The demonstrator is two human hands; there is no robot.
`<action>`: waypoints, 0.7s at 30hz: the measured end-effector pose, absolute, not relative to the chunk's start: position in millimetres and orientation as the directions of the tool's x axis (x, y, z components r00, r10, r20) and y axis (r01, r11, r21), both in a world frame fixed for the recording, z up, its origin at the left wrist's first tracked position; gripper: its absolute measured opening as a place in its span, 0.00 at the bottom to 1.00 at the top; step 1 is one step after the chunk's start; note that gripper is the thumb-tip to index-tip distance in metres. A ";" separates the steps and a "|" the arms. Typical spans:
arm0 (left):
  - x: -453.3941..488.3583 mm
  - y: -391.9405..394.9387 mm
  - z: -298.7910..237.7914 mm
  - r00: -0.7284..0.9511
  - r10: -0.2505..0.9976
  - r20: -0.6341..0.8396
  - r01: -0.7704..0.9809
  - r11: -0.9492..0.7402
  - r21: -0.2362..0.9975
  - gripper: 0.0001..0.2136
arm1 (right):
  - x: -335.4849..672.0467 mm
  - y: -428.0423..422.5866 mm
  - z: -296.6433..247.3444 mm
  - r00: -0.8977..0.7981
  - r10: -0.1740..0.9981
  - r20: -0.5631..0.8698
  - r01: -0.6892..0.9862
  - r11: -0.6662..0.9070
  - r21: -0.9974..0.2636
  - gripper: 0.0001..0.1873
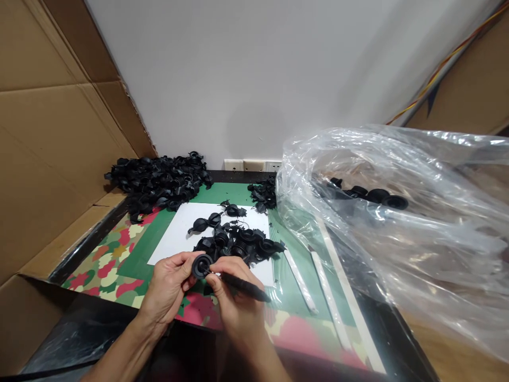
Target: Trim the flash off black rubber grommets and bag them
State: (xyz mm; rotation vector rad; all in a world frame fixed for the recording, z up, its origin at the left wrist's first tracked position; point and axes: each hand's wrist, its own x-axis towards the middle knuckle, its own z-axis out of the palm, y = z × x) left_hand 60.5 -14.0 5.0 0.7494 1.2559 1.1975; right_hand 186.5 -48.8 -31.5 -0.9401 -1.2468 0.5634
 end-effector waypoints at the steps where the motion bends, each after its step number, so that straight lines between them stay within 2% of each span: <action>1: 60.2 -14.1 4.4 -0.107 0.949 -0.298 -0.251 0.264 0.931 0.19 | 186.8 -48.7 -29.9 0.252 0.795 0.552 0.150 0.531 -0.834 0.04; 7: 59.7 -13.7 0.8 -0.120 0.954 -0.276 -0.225 0.245 0.943 0.17 | 187.1 -48.9 -22.5 0.194 0.754 0.627 0.226 0.588 -0.777 0.05; 10: 60.8 -13.7 -0.9 -0.139 0.965 -0.222 -0.194 0.194 0.962 0.14 | 183.0 -48.6 -26.4 0.208 0.767 0.607 0.191 0.577 -0.794 0.05; 11: 61.2 -13.8 -1.3 -0.143 0.968 -0.204 -0.185 0.176 0.967 0.13 | 181.4 -47.8 -28.6 0.249 0.795 0.554 0.132 0.539 -0.832 0.05; 13: 61.9 -14.1 -1.6 -0.146 0.970 -0.192 -0.186 0.164 0.969 0.13 | 178.8 -44.9 -33.1 0.311 0.881 0.356 -0.088 0.400 -0.912 0.04; 16: 61.9 -14.3 -0.8 -0.134 0.960 -0.245 -0.219 0.213 0.952 0.14 | 180.3 -40.1 -36.8 0.213 0.975 0.061 -0.469 0.157 -0.869 0.10; 18: 61.0 -14.0 -0.2 -0.130 0.951 -0.279 -0.234 0.244 0.941 0.16 | 186.2 -39.0 -35.7 0.150 0.989 0.021 -0.583 0.105 -0.806 0.13; 21: 59.2 -13.5 0.2 -0.132 0.949 -0.287 -0.237 0.251 0.939 0.16 | 199.7 -42.3 -29.2 0.205 0.974 0.094 -0.502 0.187 -0.844 0.13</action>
